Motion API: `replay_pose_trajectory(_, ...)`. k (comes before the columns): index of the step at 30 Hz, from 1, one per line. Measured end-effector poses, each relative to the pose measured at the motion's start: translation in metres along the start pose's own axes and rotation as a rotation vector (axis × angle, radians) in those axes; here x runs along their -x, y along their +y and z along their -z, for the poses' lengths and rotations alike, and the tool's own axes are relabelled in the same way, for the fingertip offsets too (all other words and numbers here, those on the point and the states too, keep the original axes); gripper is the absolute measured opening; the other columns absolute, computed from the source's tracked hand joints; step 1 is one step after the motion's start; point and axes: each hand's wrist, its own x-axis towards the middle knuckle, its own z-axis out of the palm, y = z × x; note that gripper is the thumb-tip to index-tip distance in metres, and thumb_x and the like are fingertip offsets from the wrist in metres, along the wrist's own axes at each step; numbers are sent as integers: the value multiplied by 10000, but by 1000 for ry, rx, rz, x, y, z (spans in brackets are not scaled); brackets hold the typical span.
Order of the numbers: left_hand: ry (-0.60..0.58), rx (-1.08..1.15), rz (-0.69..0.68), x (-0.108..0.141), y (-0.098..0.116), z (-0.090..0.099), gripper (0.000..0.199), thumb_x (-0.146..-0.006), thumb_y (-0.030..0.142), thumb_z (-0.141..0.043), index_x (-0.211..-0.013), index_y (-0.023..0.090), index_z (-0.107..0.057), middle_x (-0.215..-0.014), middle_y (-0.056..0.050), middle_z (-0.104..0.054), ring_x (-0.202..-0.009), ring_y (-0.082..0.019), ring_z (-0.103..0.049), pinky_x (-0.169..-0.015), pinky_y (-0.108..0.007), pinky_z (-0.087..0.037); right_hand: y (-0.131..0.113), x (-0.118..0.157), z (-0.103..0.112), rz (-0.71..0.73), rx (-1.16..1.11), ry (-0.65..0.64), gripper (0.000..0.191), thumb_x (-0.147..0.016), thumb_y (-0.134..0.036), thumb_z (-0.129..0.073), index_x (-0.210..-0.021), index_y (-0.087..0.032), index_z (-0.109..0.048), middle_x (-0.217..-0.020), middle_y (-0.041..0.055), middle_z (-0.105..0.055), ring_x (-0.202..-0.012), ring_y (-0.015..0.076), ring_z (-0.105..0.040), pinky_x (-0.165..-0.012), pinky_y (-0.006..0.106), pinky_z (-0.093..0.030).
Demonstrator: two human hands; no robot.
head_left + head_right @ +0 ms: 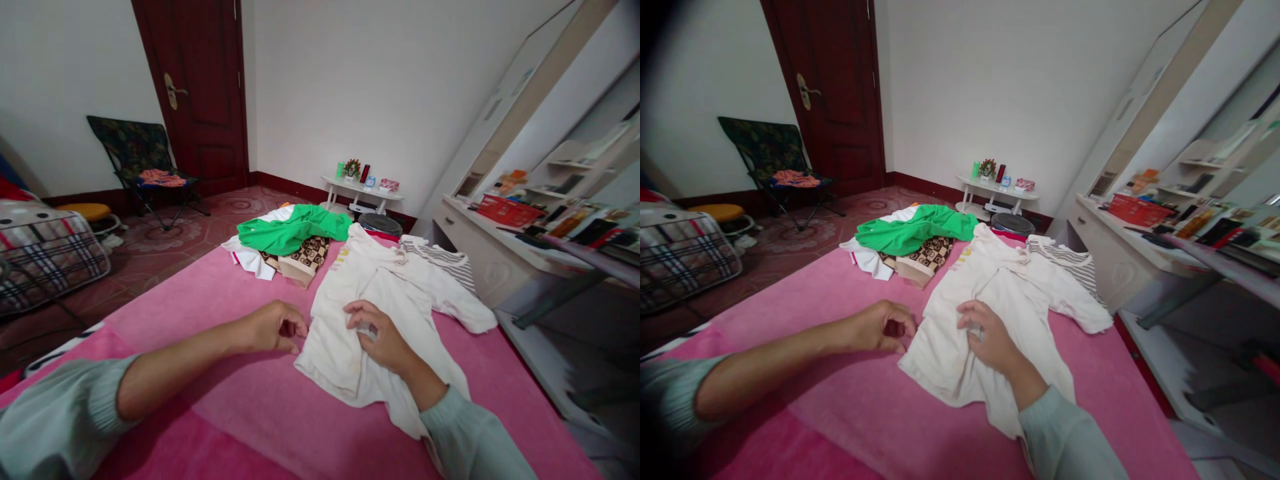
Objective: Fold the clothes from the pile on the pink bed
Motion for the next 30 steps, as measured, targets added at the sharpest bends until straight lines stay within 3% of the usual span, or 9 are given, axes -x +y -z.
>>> replay_pose_trajectory(9, 77, -300, -167, -12, 18, -20, 120, -807, 182, -588, -851, 171, -699, -795, -19, -648, -741, -125, -573, -682, -201, -402, -6, 3, 2, -4, 3, -71, 329, -628, 24, -493, -794, -208, -658, -1156, 63, -588, -1113, 195, -532, -968, 349, -387)
replay_pose_trajectory(15, 45, -293, -175, 1, 45, -7, 108, -805, 155, -587, -853, 158, -684, -795, -23, -643, -719, -116, -573, -661, -189, -398, -2, 6, 6, -53, -141, -2, 268, -611, 14, -459, -731, -195, -576, -1098, 67, -610, -1041, 196, -565, -878, 322, -416)
replay_pose_trajectory(20, -109, -243, -148, 18, 61, 5, 121, -805, 141, -584, -861, 161, -689, -780, -11, -651, -663, -94, -565, -611, -172, -387, 0, 7, 11, -34, -267, -7, 236, -592, -4, -454, -708, -194, -532, -993, 56, -613, -950, 191, -570, -805, 305, -416)
replay_pose_trajectory(23, -256, -342, -101, 17, 62, 10, 105, -788, 259, -658, -756, 172, -706, -678, 2, -656, -580, -90, -539, -545, -178, -354, -3, 5, 10, -1, -227, -54, 217, -616, -14, -478, -714, -188, -564, -913, 50, -612, -884, 183, -565, -778, 301, -411)
replay_pose_trajectory(26, -306, -367, -89, -7, 66, 18, 244, -805, 399, -646, -748, 172, -717, -639, 2, -662, -538, -91, -523, -515, -186, -340, -7, 4, 8, 27, -177, -64, 157, -701, -63, -521, -745, -183, -614, -860, 50, -611, -834, 176, -563, -740, 292, -411)
replay_pose_trajectory(30, -74, -370, -210, -83, 67, 16, 262, -884, 322, -519, -889, 154, -719, -804, -33, -708, -703, -132, -610, -675, -209, -434, -10, 3, 6, 31, -138, -43, 130, -741, -100, -550, -765, -180, -649, -835, 45, -610, -811, 166, -563, -729, 282, -416)
